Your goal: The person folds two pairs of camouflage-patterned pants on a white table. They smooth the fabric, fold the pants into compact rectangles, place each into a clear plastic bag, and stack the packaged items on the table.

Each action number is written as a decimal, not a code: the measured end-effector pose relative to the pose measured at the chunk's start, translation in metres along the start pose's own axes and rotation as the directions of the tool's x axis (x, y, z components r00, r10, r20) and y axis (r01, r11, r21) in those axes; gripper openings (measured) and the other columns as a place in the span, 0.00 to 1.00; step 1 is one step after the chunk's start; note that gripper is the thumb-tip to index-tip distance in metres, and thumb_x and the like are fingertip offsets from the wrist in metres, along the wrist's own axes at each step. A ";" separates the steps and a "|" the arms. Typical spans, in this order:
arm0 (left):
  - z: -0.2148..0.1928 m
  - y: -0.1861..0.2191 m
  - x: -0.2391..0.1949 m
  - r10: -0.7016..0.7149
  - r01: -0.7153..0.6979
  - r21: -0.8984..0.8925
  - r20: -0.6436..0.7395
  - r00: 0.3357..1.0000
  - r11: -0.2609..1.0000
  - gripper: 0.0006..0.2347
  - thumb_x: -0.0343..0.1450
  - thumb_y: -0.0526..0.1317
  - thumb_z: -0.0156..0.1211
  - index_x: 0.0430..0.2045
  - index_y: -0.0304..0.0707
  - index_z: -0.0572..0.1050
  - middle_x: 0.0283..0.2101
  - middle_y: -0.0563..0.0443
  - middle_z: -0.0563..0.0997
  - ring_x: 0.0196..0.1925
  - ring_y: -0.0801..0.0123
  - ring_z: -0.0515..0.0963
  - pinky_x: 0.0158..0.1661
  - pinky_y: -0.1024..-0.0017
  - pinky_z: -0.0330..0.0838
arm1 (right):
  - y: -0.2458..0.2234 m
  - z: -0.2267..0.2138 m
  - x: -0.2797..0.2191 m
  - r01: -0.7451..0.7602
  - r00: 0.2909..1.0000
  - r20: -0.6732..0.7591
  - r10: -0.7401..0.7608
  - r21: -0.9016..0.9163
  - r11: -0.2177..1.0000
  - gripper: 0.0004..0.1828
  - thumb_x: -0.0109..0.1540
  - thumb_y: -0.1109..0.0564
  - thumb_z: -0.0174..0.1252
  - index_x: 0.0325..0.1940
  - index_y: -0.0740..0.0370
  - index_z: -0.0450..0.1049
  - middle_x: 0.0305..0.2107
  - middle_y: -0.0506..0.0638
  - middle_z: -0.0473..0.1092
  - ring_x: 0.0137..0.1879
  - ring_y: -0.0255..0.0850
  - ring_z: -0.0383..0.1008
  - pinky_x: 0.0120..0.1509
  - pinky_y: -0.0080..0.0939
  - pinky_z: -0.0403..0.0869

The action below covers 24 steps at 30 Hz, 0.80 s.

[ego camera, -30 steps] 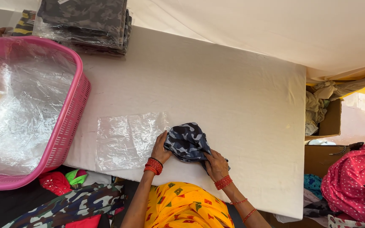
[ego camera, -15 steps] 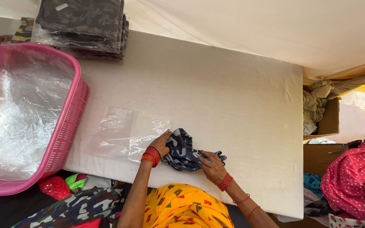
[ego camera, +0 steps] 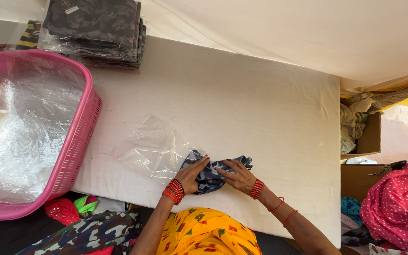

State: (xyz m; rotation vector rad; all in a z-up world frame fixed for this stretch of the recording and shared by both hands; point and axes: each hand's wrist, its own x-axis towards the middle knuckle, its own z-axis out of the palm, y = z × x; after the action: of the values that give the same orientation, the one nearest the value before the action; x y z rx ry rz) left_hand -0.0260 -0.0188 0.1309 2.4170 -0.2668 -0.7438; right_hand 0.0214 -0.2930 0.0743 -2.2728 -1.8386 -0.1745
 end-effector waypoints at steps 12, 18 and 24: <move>0.054 0.004 -0.011 0.006 -0.006 -0.001 -0.163 0.987 1.000 0.47 0.58 0.22 0.56 0.74 0.50 0.43 0.79 0.60 0.43 0.60 0.54 0.74 0.50 0.64 0.78 | -0.069 0.025 -0.025 -0.680 0.562 0.137 0.816 0.639 0.361 0.18 0.57 0.62 0.62 0.51 0.67 0.79 0.49 0.54 0.78 0.49 0.48 0.80 0.51 0.41 0.78; 0.066 0.002 -0.013 0.117 -0.119 0.010 -0.275 0.954 0.993 0.46 0.57 0.21 0.55 0.74 0.50 0.46 0.78 0.59 0.47 0.61 0.52 0.73 0.48 0.63 0.78 | -0.060 0.103 -0.063 -0.253 0.179 0.553 0.814 0.825 -0.505 0.19 0.58 0.66 0.61 0.53 0.71 0.80 0.38 0.50 0.81 0.46 0.36 0.78 0.55 0.33 0.73; 0.056 0.010 -0.015 0.023 -0.014 0.040 -0.222 0.975 0.999 0.44 0.59 0.21 0.55 0.73 0.49 0.49 0.78 0.64 0.49 0.56 0.55 0.76 0.47 0.65 0.79 | -0.062 0.101 -0.066 -0.131 0.200 0.649 0.735 0.761 -0.636 0.18 0.59 0.65 0.63 0.54 0.70 0.78 0.38 0.49 0.79 0.45 0.36 0.76 0.54 0.38 0.71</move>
State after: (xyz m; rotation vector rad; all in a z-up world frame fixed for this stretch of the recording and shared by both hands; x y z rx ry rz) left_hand -0.0703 -0.0483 0.1056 2.5042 -0.2143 -0.4567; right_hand -0.0572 -0.3192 -0.0332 -1.2421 0.4664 0.6525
